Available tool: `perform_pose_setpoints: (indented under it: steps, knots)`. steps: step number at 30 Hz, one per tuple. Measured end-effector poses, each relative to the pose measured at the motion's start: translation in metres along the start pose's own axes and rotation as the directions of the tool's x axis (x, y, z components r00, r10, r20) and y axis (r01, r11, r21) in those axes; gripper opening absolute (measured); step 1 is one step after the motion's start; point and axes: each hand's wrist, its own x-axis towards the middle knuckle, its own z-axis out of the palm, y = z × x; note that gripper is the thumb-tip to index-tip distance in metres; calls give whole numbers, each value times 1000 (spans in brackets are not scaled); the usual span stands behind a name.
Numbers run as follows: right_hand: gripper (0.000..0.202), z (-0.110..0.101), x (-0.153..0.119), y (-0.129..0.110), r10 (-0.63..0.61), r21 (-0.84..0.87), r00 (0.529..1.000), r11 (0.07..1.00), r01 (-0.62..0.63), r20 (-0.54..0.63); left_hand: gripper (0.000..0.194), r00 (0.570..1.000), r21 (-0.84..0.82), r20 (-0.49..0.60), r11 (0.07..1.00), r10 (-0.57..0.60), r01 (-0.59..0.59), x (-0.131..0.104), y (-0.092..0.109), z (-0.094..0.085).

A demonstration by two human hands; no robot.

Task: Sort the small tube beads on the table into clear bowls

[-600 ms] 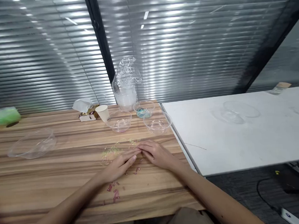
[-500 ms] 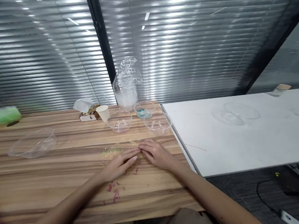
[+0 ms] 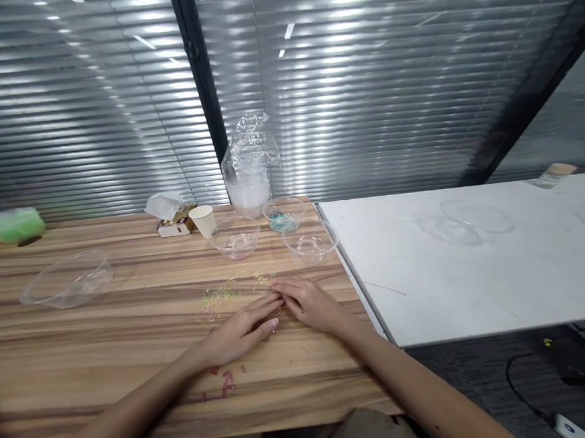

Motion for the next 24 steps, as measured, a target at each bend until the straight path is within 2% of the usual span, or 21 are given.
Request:
perform_pose_setpoints:
  steps: [6, 12, 17, 24]
  knots:
    - [34, -2, 2, -1, -28, -27, 998, 999, 27, -53, 50, 1000, 48, -12, 998, -26, 26, -2, -5, -8]
    - [37, -2, 2, -1, -34, -25, 998, 999, 33, -47, 68, 992, 147, 122, 989, -10, -8, -10, -12, -8]
    - [34, -1, 2, -1, -44, -20, 998, 999, 43, -54, 68, 988, 172, 149, 985, -34, 8, -9, -11, -8]
    - [32, -1, 2, -2, -62, -17, 995, 998, 61, -73, 64, 987, 110, 160, 994, 1, -19, -5, -11, -7]
